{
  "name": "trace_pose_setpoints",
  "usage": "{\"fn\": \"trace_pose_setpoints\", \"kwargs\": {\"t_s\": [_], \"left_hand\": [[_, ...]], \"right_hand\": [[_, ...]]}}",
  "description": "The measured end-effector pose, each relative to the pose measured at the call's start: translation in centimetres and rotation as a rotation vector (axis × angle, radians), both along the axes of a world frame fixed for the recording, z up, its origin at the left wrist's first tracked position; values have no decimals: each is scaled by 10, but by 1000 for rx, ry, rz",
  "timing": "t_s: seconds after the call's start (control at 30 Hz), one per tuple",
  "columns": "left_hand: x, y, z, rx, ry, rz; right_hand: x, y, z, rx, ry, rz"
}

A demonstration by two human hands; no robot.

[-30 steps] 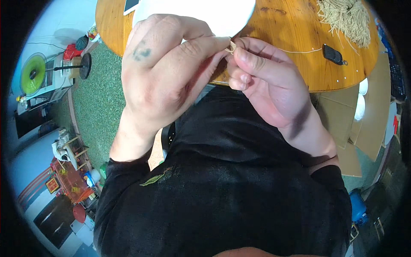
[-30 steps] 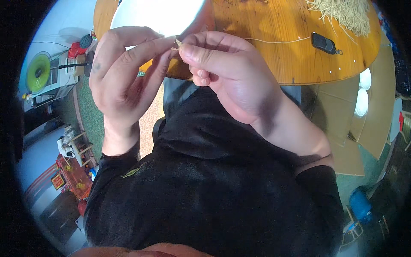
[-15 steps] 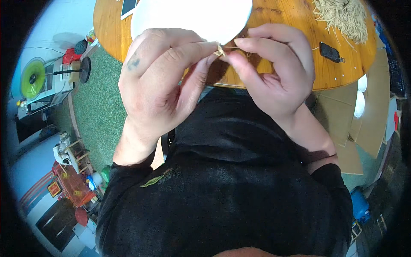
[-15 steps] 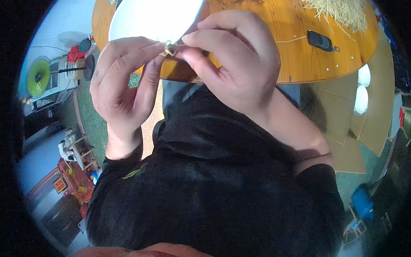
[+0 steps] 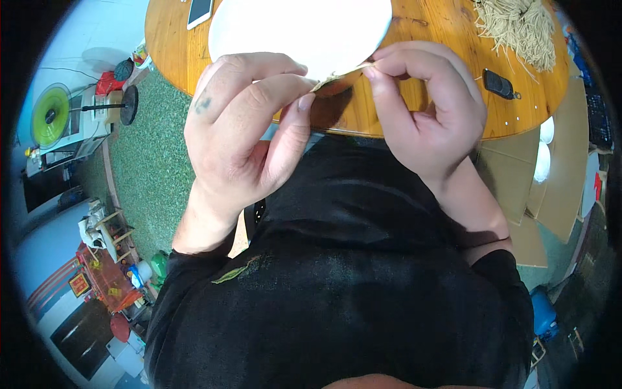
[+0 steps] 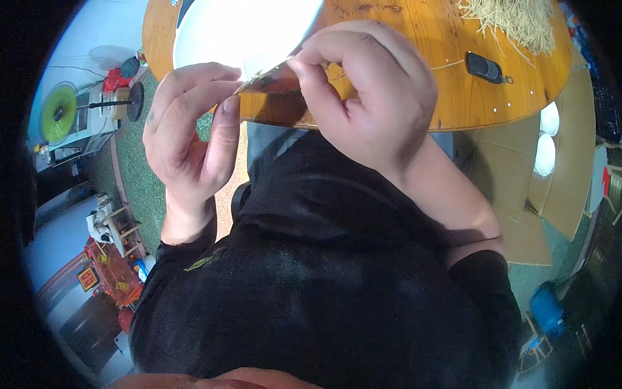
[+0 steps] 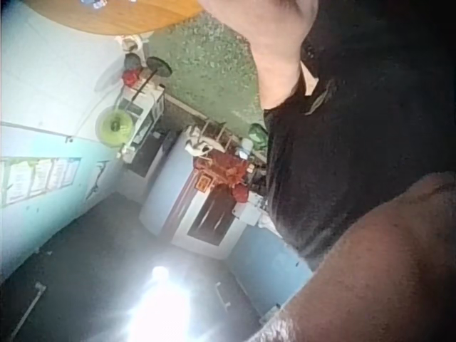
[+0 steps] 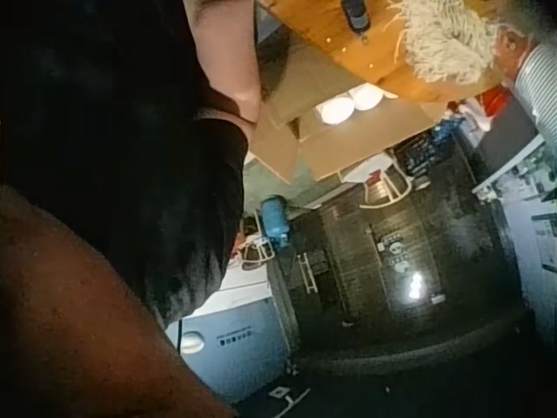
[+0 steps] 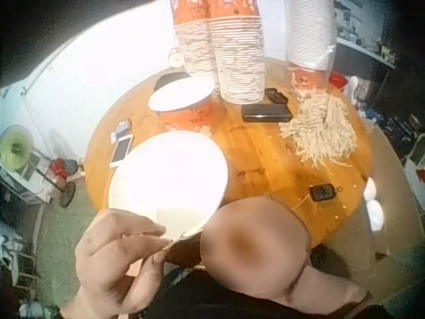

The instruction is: Attaching fiber string handles to paper buckets for packaging.

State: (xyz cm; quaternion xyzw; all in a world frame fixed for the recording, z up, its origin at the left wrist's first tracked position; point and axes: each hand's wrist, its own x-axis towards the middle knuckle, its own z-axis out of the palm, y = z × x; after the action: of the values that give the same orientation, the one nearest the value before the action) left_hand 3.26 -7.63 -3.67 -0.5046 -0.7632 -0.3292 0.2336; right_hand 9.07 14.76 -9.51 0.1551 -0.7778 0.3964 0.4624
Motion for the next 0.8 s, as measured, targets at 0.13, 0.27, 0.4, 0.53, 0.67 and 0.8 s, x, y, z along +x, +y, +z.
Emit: {"fn": "trace_pose_setpoints", "kwargs": {"t_s": [0.13,0.27,0.4,0.53,0.67,0.8], "left_hand": [[-1,0,-1,15,-6,-14],[3,-2,1,-32,12,-28],[3,-2,0,-48,48,-36],[6,-2,7,-98,46,-101],[-2,-2,1,-100,92,-137],[-7,-4,-4,-46,145,-101]], "right_hand": [[0,4,4,18,3,-42],[-2,8,7,51,26,-89],[-4,11,9,79,34,-135],[-6,14,12,83,34,-114],[-8,16,12,102,40,-118],[-9,16,16,107,60,-132]]}}
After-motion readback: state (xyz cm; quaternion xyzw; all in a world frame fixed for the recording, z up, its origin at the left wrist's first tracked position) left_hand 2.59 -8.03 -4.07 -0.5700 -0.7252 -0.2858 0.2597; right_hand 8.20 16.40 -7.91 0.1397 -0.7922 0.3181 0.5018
